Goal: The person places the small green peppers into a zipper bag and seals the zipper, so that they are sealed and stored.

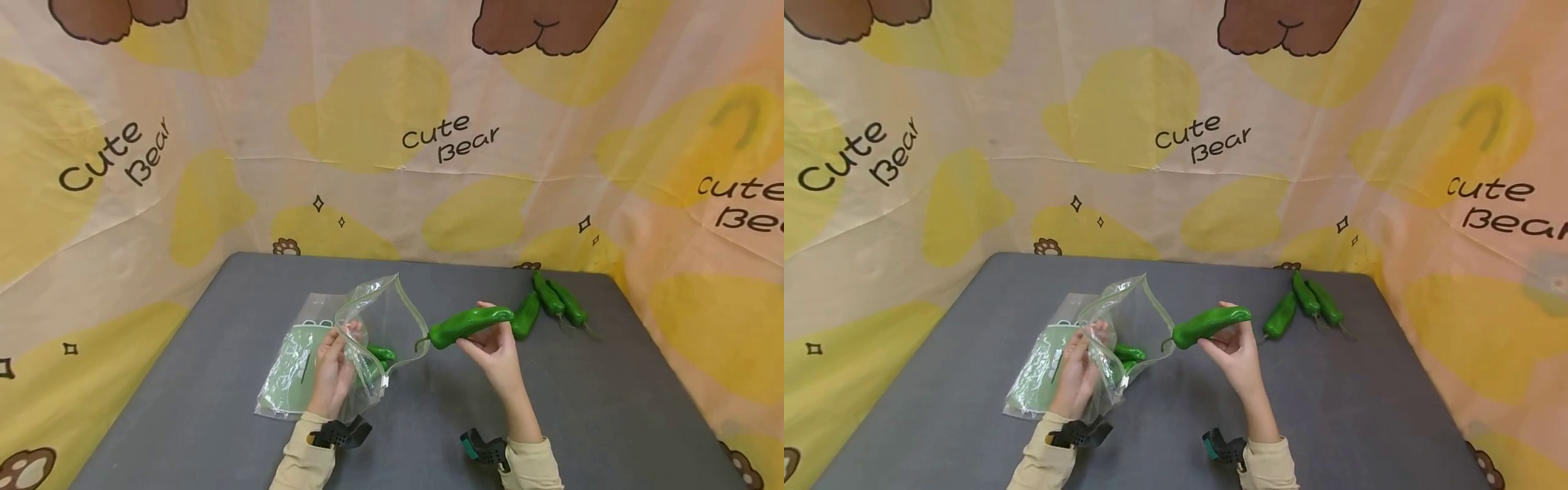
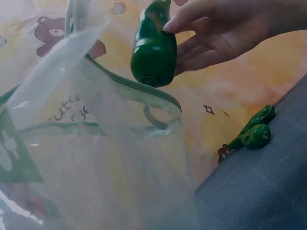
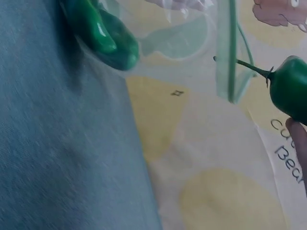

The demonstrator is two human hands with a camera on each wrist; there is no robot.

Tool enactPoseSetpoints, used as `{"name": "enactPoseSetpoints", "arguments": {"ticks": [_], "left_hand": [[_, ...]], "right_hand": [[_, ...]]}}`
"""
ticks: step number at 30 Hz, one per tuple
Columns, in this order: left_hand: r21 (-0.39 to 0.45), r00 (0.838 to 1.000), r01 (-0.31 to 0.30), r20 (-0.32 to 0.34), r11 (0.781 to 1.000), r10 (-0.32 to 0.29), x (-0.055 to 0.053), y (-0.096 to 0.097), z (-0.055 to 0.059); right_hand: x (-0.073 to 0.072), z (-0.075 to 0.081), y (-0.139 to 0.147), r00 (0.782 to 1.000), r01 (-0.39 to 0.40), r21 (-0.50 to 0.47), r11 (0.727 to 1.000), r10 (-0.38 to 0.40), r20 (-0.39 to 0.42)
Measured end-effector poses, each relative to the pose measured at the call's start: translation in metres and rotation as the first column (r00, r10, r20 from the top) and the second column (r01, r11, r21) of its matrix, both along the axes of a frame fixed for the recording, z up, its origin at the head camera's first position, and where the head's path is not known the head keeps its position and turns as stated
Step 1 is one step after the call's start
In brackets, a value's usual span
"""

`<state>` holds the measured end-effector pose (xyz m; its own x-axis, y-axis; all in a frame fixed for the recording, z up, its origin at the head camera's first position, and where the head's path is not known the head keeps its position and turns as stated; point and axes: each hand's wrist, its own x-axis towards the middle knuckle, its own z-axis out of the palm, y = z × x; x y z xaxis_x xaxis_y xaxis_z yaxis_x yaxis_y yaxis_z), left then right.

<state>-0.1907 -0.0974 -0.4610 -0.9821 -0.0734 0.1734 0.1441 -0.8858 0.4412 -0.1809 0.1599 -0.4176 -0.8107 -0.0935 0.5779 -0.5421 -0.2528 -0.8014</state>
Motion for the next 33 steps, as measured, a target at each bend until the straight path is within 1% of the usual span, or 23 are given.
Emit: {"name": "enactPoseSetpoints", "arguments": {"ticks": [4, 11, 16, 18, 21, 23, 25, 28, 33], "left_hand": [[-0.003, 1.0, 0.004, -0.03, 1.0, -0.005, 0.0007, 0.0, -0.0008], [-0.007, 0.995, 0.017, -0.096, 1.0, -0.018, 0.0004, -0.0006, -0.0033], [-0.004, 0.995, 0.013, -0.097, 1.0, -0.013, -0.0008, -0.0017, -0.004], [-0.003, 0.996, 0.008, -0.094, 1.0, -0.008, -0.0006, -0.0022, -0.0037], [-0.015, 0.996, -0.002, -0.095, 1.0, 0.0, -0.0002, -0.0024, -0.0029], [-0.025, 0.995, -0.008, -0.1, 1.0, 0.006, -0.0002, -0.0029, -0.0024], [-0.033, 0.994, -0.013, -0.11, 0.999, 0.009, -0.0004, -0.0035, -0.0021], [-0.031, 0.993, -0.011, -0.12, 0.999, 0.007, -0.0007, -0.004, -0.0016], [-0.009, 0.992, 0.008, -0.129, 1.0, -0.009, -0.0006, -0.0036, -0.0012]], "right_hand": [[-0.0001, -0.0025, -0.0053, 1.0, 0.002, 0.029, 1.0, -0.002, 0.022], [0.0016, -0.0036, -0.0063, 0.994, 0.012, 0.073, 0.997, -0.02, 0.11], [0.0017, -0.0028, -0.0058, 0.991, 0.016, 0.104, 0.994, -0.03, 0.131], [0.0023, -0.0026, -0.0056, 0.986, 0.036, 0.118, 0.992, -0.055, 0.159], [0.0031, -0.0031, -0.0049, 0.972, 0.076, 0.147, 0.986, -0.106, 0.209], [0.0026, -0.0039, -0.0045, 0.966, 0.088, 0.173, 0.981, -0.126, 0.225], [0.0014, -0.0051, -0.0041, 0.968, 0.086, 0.196, 0.977, -0.129, 0.216], [0.0001, -0.0061, -0.0038, 0.975, 0.065, 0.216, 0.974, -0.108, 0.194], [-0.0006, -0.0078, -0.0031, 0.978, 0.016, 0.247, 0.969, -0.067, 0.198]]}}
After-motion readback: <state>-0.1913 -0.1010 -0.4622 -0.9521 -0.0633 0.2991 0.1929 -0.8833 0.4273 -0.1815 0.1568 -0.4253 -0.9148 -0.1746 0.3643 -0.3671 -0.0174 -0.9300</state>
